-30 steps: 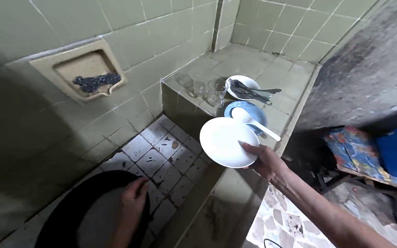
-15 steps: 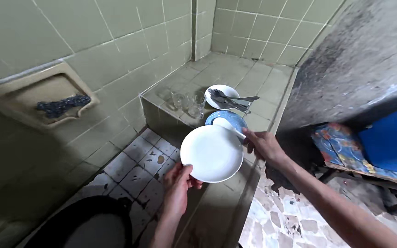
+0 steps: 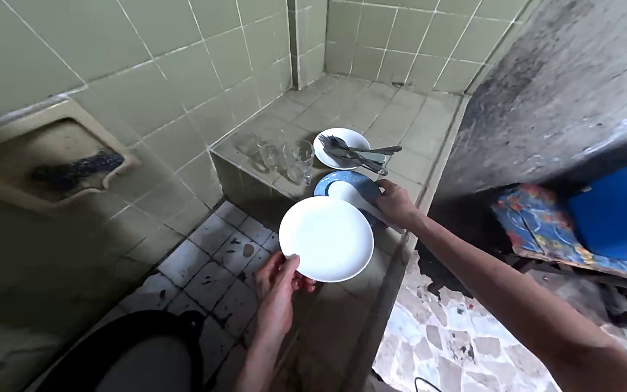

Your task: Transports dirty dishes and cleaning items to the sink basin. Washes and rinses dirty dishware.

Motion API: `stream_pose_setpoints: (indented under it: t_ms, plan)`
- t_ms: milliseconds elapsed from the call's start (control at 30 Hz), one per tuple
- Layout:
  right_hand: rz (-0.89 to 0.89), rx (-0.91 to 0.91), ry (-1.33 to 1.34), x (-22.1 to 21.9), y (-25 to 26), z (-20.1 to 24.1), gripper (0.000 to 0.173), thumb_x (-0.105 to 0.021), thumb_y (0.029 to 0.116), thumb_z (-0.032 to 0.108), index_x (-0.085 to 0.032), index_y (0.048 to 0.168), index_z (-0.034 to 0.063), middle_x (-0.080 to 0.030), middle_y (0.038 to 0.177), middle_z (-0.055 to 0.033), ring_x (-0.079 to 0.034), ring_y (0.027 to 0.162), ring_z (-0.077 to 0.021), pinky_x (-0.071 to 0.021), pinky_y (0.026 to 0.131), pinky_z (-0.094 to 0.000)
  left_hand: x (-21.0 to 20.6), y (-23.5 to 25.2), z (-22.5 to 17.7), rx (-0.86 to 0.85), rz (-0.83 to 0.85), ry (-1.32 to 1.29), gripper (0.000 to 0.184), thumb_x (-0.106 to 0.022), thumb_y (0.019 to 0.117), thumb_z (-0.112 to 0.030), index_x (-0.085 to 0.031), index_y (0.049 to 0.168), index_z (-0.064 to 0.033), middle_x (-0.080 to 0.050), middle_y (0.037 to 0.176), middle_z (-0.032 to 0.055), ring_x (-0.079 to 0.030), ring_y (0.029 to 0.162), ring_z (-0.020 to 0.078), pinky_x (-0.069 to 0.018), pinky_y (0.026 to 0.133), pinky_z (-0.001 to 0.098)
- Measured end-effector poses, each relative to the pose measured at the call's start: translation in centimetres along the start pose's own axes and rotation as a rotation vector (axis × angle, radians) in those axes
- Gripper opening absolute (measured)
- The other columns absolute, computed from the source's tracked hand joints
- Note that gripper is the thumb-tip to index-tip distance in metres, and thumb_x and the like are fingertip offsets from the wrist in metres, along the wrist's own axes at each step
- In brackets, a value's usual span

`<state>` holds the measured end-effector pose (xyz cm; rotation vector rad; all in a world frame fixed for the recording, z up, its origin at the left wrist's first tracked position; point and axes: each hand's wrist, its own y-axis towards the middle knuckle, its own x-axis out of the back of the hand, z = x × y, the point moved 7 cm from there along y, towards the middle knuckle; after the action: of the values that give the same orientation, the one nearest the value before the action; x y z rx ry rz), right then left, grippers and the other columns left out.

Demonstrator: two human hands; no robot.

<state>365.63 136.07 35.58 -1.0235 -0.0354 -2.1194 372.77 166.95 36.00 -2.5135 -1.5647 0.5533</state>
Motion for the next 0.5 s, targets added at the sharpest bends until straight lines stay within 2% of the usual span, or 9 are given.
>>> stream_pose_setpoints:
  t_ms: [67, 200, 233, 300, 333, 367, 433, 500]
  plan:
    - [-0.018, -0.011, 0.067, -0.2, 0.8, -0.6, 0.042, -0.058, 0.0954, 0.002, -0.058, 0.138, 0.0049, -0.068, 0.101, -0.0246, -0.068, 0.087, -0.0390, -0.0543, 0.075, -0.0588, -0.1, -0.1, 0.1, 0.003, -0.005, -0.004, 0.018, -0.045, 0.1028, -0.002, -0.060, 0.105, 0.0069, -0.066, 0.066, 0.0124, -0.066, 0.051, 0.0186, -0.0592, 0.050, 0.0303]
    - [0.001, 0.028, 0.042, 0.5, 0.0, -1.4, 0.043, -0.058, 0.0938, -0.001, -0.063, 0.136, 0.0072, -0.070, 0.098, -0.0228, -0.068, 0.081, -0.0355, -0.0550, 0.072, -0.0562, -0.4, -0.5, 0.1, -0.001, 0.018, -0.018, 0.018, -0.045, 0.1027, -0.002, -0.060, 0.106, 0.0072, -0.067, 0.067, 0.0129, -0.066, 0.051, 0.0183, -0.0594, 0.050, 0.0303]
    - [0.014, 0.045, 0.024, 0.7, -0.4, -1.5, 0.043, -0.058, 0.0947, -0.001, -0.062, 0.136, 0.0081, -0.070, 0.097, -0.0221, -0.069, 0.077, -0.0337, -0.0563, 0.068, -0.0542, -0.6, -0.5, 0.1, 0.000, 0.024, -0.020, 0.018, -0.045, 0.1025, -0.002, -0.060, 0.106, 0.0072, -0.067, 0.067, 0.0131, -0.066, 0.051, 0.0184, -0.0594, 0.050, 0.0304]
    - [0.036, 0.058, -0.017, 1.1, -1.6, -1.5, 0.040, -0.056, 0.1003, 0.003, -0.061, 0.140, 0.0093, -0.070, 0.103, -0.0222, -0.069, 0.081, -0.0336, -0.0563, 0.072, -0.0534, -1.0, -0.6, 0.1, 0.005, 0.027, -0.021, 0.017, -0.046, 0.1023, -0.002, -0.061, 0.104, 0.0068, -0.066, 0.066, 0.0127, -0.066, 0.051, 0.0180, -0.0592, 0.050, 0.0300]
    - [0.051, 0.058, -0.038, 1.4, -2.4, -1.4, 0.040, -0.052, 0.1050, 0.010, -0.057, 0.145, 0.0086, -0.069, 0.111, -0.0240, -0.069, 0.091, -0.0366, -0.0540, 0.082, -0.0561, -1.1, -0.7, 0.1, 0.013, 0.023, -0.024, 0.017, -0.046, 0.1027, -0.001, -0.061, 0.103, 0.0066, -0.066, 0.066, 0.0123, -0.066, 0.051, 0.0177, -0.0591, 0.050, 0.0297]
    - [0.060, 0.064, -0.060, 1.8, -3.3, -1.2, 0.044, -0.048, 0.1093, 0.022, -0.049, 0.150, 0.0060, -0.068, 0.116, -0.0268, -0.068, 0.097, -0.0400, -0.0526, 0.087, -0.0587, -1.2, -0.8, 0.2, 0.018, 0.019, -0.030, 0.017, -0.046, 0.1030, -0.001, -0.061, 0.104, 0.0066, -0.066, 0.066, 0.0120, -0.066, 0.051, 0.0175, -0.0592, 0.050, 0.0296]
    - [0.045, 0.113, -0.089, 2.4, -5.7, -0.7, 0.059, -0.049, 0.1092, 0.037, -0.038, 0.155, 0.0006, -0.065, 0.111, -0.0306, -0.067, 0.086, -0.0429, -0.0539, 0.077, -0.0602, -1.2, -0.8, 0.2, 0.011, 0.007, -0.040, 0.018, -0.046, 0.1031, -0.002, -0.061, 0.105, 0.0066, -0.066, 0.067, 0.0119, -0.066, 0.052, 0.0174, -0.0594, 0.051, 0.0296]
    - [0.040, 0.165, -0.140, 2.4, -7.2, -0.9, 0.058, -0.063, 0.1027, 0.032, -0.045, 0.148, 0.0002, -0.066, 0.105, -0.0267, -0.067, 0.080, -0.0390, -0.0556, 0.073, -0.0569, -1.0, -0.7, 0.4, -0.006, -0.011, -0.052, 0.018, -0.046, 0.1027, -0.001, -0.061, 0.106, 0.0069, -0.066, 0.067, 0.0128, -0.066, 0.051, 0.0179, -0.0596, 0.051, 0.0303]
